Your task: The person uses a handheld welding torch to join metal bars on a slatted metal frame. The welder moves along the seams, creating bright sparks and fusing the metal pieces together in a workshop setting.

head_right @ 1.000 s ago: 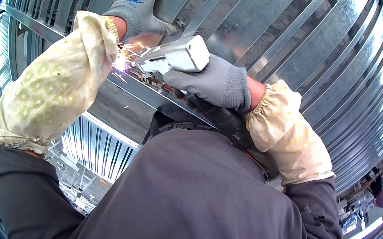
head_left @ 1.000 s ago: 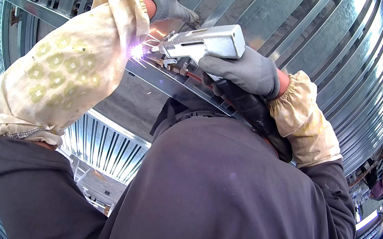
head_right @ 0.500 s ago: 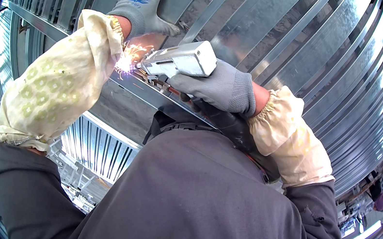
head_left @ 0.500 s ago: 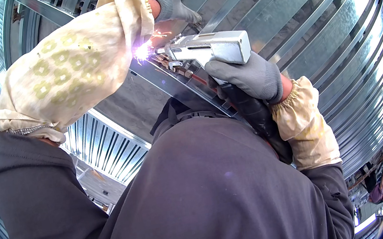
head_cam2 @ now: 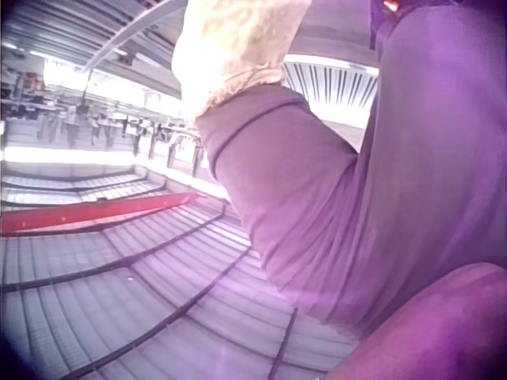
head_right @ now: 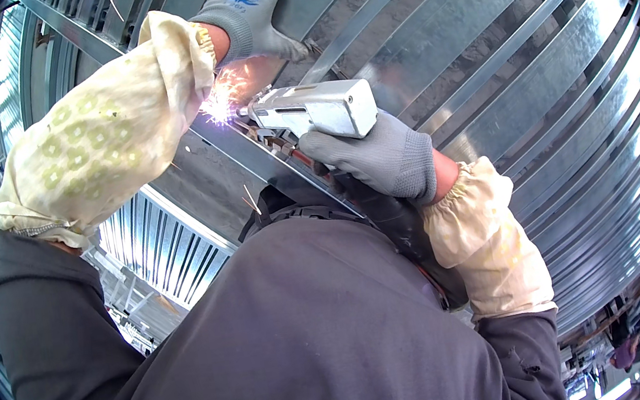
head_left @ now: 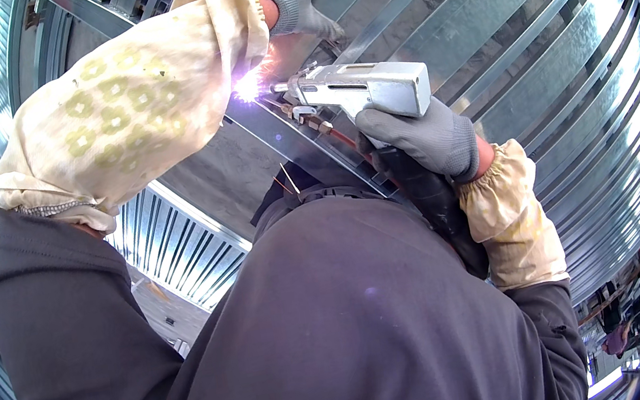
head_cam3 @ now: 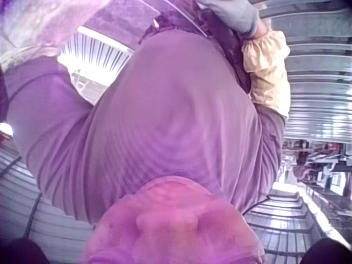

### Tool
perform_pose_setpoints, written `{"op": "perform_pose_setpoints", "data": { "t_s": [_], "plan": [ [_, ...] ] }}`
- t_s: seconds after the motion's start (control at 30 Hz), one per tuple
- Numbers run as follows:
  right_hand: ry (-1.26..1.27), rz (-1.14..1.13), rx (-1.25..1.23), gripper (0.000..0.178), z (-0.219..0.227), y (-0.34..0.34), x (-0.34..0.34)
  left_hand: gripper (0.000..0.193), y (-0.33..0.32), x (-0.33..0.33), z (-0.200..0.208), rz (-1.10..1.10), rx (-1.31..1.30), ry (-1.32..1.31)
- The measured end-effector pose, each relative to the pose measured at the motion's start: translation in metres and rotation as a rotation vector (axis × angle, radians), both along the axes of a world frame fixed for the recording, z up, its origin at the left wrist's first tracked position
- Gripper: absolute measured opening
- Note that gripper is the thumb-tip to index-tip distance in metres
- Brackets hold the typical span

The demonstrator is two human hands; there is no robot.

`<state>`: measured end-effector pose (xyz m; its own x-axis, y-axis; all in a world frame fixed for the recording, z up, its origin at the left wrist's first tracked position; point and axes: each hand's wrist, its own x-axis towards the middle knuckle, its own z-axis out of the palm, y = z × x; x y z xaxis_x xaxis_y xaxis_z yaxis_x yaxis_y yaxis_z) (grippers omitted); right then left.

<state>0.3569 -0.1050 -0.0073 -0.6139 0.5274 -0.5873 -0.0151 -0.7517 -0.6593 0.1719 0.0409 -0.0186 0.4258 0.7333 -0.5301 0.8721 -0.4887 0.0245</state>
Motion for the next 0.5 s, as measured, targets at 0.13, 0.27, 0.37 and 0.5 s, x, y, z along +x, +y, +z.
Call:
{"op": "perform_pose_setpoints", "data": {
  "t_s": [0.13,0.27,0.37,0.5],
  "plan": [
    [-0.034,0.008,-0.008,0.044,0.0,-0.002,0.002,0.129,-0.002,0.0,0.001,0.005,0.003,0.003],
    [-0.008,-0.021,0.01,0.044,-0.003,-0.005,0.002,0.128,-0.006,-0.002,0.004,0.001,0.008,-0.008],
    [-0.017,-0.018,0.006,0.041,0.002,-0.007,0.0,0.127,-0.009,-0.004,0.008,0.013,0.016,0.0],
    [-0.04,-0.024,-0.041,0.04,0.002,-0.009,0.002,0.126,-0.008,-0.004,0.002,0.007,0.013,-0.016]
  ]
}}
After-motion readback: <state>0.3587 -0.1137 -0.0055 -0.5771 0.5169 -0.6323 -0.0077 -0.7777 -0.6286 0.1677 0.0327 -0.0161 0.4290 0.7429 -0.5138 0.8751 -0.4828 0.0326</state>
